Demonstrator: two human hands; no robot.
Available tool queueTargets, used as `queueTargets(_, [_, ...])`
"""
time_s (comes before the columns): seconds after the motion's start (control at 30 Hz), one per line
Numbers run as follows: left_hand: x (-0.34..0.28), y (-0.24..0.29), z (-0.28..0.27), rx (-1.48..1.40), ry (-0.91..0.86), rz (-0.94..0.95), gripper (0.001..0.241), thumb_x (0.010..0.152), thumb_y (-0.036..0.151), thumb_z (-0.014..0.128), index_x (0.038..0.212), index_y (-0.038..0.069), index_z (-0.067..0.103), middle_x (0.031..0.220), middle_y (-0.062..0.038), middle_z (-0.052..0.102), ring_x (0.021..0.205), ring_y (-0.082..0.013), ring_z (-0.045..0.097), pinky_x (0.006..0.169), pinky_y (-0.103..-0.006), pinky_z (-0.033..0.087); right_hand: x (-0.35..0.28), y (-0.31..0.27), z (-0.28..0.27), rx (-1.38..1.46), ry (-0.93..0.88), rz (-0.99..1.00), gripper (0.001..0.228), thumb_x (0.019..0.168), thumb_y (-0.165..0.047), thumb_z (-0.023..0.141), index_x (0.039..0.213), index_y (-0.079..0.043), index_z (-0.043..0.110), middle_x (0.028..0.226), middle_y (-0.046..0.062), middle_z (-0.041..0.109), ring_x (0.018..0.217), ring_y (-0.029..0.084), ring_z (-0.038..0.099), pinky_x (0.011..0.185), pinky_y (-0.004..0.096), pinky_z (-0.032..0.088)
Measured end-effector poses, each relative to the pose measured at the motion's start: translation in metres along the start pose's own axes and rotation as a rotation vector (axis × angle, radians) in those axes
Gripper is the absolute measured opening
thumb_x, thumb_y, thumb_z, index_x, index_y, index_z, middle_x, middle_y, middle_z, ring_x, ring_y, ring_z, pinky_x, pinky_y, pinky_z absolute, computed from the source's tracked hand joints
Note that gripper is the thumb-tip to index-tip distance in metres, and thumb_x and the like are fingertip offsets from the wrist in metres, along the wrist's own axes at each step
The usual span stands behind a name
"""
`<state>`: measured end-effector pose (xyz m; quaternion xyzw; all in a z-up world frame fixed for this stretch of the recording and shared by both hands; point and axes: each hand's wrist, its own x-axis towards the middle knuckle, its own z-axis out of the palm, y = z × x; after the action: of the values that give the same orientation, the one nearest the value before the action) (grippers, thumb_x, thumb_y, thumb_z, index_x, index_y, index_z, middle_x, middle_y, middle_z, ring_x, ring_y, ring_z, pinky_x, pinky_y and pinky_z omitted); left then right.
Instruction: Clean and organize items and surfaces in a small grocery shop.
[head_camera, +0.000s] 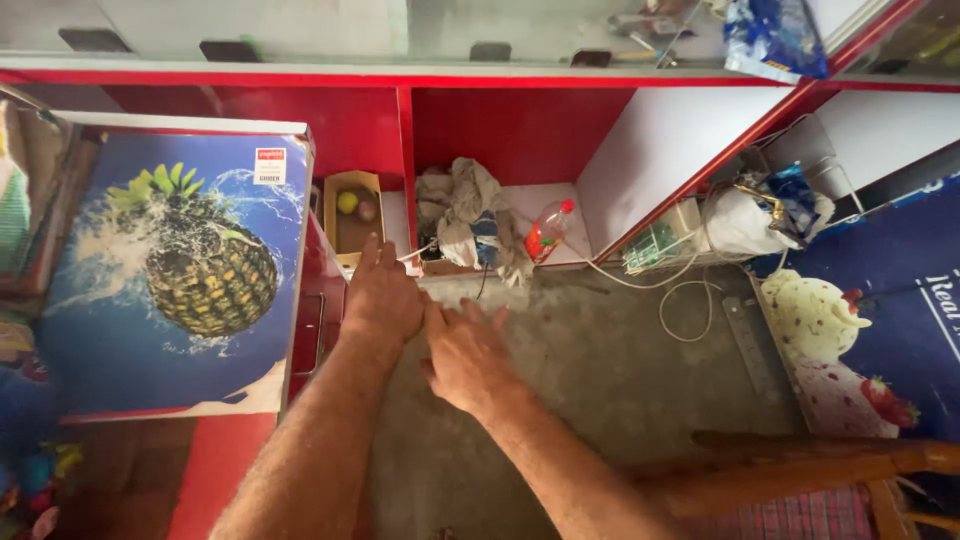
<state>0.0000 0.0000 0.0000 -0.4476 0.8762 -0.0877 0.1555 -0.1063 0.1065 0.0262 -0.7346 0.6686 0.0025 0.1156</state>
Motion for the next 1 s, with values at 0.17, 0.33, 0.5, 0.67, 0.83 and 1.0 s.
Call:
queueTargets(0.17, [-0.024, 0.016, -0.03, -0.181, 0.115, -0.037, 0.035, 0.098, 0.033, 0.055, 0.115, 0.011, 0.076, 0.126, -0.009, 0.071, 0.137, -0.0268, 0.05, 0.122, -0.0501, 0.025, -0.017, 0.012, -0.019, -0.079, 0.104, 0.002, 0.082, 0.083, -0.031, 0.08, 0.151, -0.009, 0.04, 0.135, 0.012, 0.055, 0.135, 0.038, 0.043, 0.105, 0.08, 0.027])
queueTargets(0.33, [-0.044, 0.034, -0.052, -0.354, 0.205, -0.044, 0.035, 0.087, 0.031, 0.067, 0.114, 0.01, 0.072, 0.124, -0.012, 0.069, 0.128, -0.0256, 0.056, 0.117, -0.0499, 0.031, -0.046, 0.018, -0.06, -0.102, 0.173, -0.028, 0.08, 0.083, -0.033, 0.078, 0.148, -0.007, 0.041, 0.143, 0.018, 0.047, 0.14, 0.04, 0.037, 0.107, 0.078, 0.026])
queueTargets(0.5, [-0.075, 0.044, -0.091, -0.622, 0.303, -0.053, 0.034, 0.09, 0.035, 0.069, 0.113, 0.01, 0.07, 0.115, -0.013, 0.071, 0.12, -0.0305, 0.061, 0.107, -0.0463, 0.045, -0.075, 0.025, -0.092, -0.082, 0.257, -0.033, 0.077, 0.083, -0.03, 0.077, 0.149, -0.007, 0.044, 0.153, 0.023, 0.039, 0.142, 0.043, 0.035, 0.111, 0.072, 0.028])
queueTargets(0.67, [-0.101, 0.05, -0.124, -0.669, 0.288, -0.052, 0.036, 0.083, 0.033, 0.075, 0.11, 0.009, 0.07, 0.117, -0.013, 0.07, 0.119, -0.0325, 0.061, 0.102, -0.0466, 0.049, -0.108, 0.027, -0.138, -0.102, 0.282, -0.014, 0.074, 0.081, -0.029, 0.08, 0.144, -0.005, 0.049, 0.151, 0.023, 0.039, 0.14, 0.042, 0.037, 0.11, 0.069, 0.029])
queueTargets(0.83, [-0.117, 0.044, -0.154, -0.748, 0.449, -0.009, 0.044, 0.075, 0.029, 0.078, 0.112, 0.007, 0.07, 0.118, -0.016, 0.069, 0.115, -0.0351, 0.061, 0.095, -0.0498, 0.05, -0.134, 0.025, -0.182, -0.114, 0.334, 0.024, 0.074, 0.078, -0.026, 0.081, 0.143, -0.005, 0.052, 0.15, 0.021, 0.042, 0.14, 0.039, 0.039, 0.112, 0.066, 0.031])
queueTargets(1.0, [-0.133, 0.028, -0.184, -0.708, 0.396, -0.012, 0.034, 0.08, 0.027, 0.075, 0.108, 0.007, 0.07, 0.113, -0.016, 0.071, 0.114, -0.035, 0.064, 0.097, -0.0497, 0.052, -0.15, 0.022, -0.212, -0.155, 0.297, 0.105, 0.076, 0.078, -0.027, 0.082, 0.143, -0.005, 0.051, 0.151, 0.02, 0.04, 0.137, 0.037, 0.04, 0.112, 0.067, 0.03])
